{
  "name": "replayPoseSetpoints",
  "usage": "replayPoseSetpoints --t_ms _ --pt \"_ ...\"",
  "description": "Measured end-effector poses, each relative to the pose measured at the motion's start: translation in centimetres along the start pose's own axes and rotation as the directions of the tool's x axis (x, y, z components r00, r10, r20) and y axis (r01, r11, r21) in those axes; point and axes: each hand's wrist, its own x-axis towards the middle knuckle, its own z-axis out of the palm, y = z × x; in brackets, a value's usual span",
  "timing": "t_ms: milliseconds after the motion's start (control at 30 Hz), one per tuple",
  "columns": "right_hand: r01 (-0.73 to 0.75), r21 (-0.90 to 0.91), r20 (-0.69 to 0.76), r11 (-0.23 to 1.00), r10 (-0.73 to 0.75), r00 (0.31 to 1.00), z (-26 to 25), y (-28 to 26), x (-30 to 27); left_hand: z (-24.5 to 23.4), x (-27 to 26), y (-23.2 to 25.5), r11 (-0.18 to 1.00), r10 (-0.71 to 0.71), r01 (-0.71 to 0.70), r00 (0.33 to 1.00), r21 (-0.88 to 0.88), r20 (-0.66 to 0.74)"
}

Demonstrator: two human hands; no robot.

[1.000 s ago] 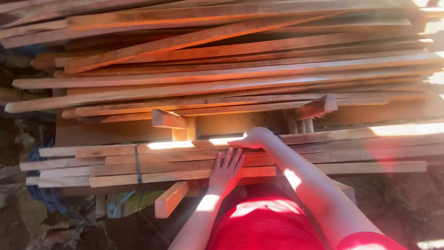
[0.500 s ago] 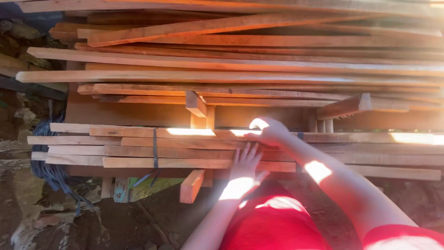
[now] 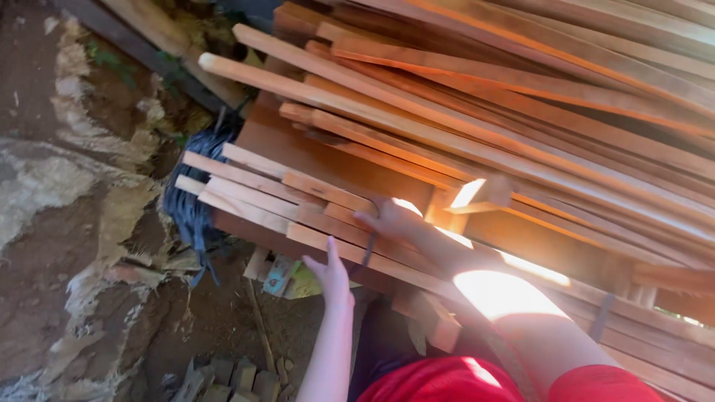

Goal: Bundling thin strips of wood together using elastic bands.

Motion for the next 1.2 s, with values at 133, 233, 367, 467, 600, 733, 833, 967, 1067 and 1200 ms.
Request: replayPoseSetpoints --t_ms 133,233,367,467,600,733,833,967,1067,1200 --pt "-0.082 -0.062 0.162 0.995 0.091 0.983 1.2 -0.2 4.8 2.8 2.2 0.1 0.953 -0.242 0.256 0.965 -0.162 0.098" --pt "-0.153 -0.068 0.235 0.986 0.165 0.958 0.5 -0.8 5.8 4.0 1.6 0.8 0.9 -0.163 0.156 0.986 -0.407 0.018" --pt "-0.255 0.003 0.369 0.967 0.236 0.899 -0.8 -1.6 6.6 4.5 2.5 -0.6 0.822 -0.221 0.213 0.974 -0.528 0.049" --pt "-0.279 0.079 0.487 0.957 0.207 0.849 -0.9 -1.9 7.4 3.8 2.7 -0.9 0.8 -0.268 0.266 0.96 -0.537 0.077" --pt "-0.245 0.13 0.6 0.961 0.12 0.791 -0.4 -0.7 8.9 3.4 3.2 -1.7 0.73 -0.253 0.346 0.938 -0.589 0.238" --pt "-0.229 0.072 0.631 0.971 0.134 0.764 -0.6 -0.8 8.5 3.1 3.6 -1.8 0.699 -0.246 0.392 0.917 -0.598 0.313" --pt "-0.216 -0.001 0.563 0.976 0.179 0.807 -0.2 -1.1 7.8 2.9 3.7 -2.0 0.709 -0.237 0.386 0.919 -0.591 0.316" --pt "-0.202 0.011 0.28 0.979 0.191 0.941 -0.7 -3.5 6.0 2.6 3.6 -2.0 0.744 -0.25 0.38 0.921 -0.55 0.298" --pt "0.022 0.068 -0.054 0.997 -0.018 0.998 -0.8 -3.0 3.9 2.0 4.6 -3.6 0.748 -0.253 0.422 0.895 -0.512 0.367" --pt "0.403 0.066 -0.488 0.913 -0.322 0.811 -1.0 0.2 -2.9 -1.0 3.9 -5.1 0.741 -0.186 0.416 0.881 -0.527 0.434"
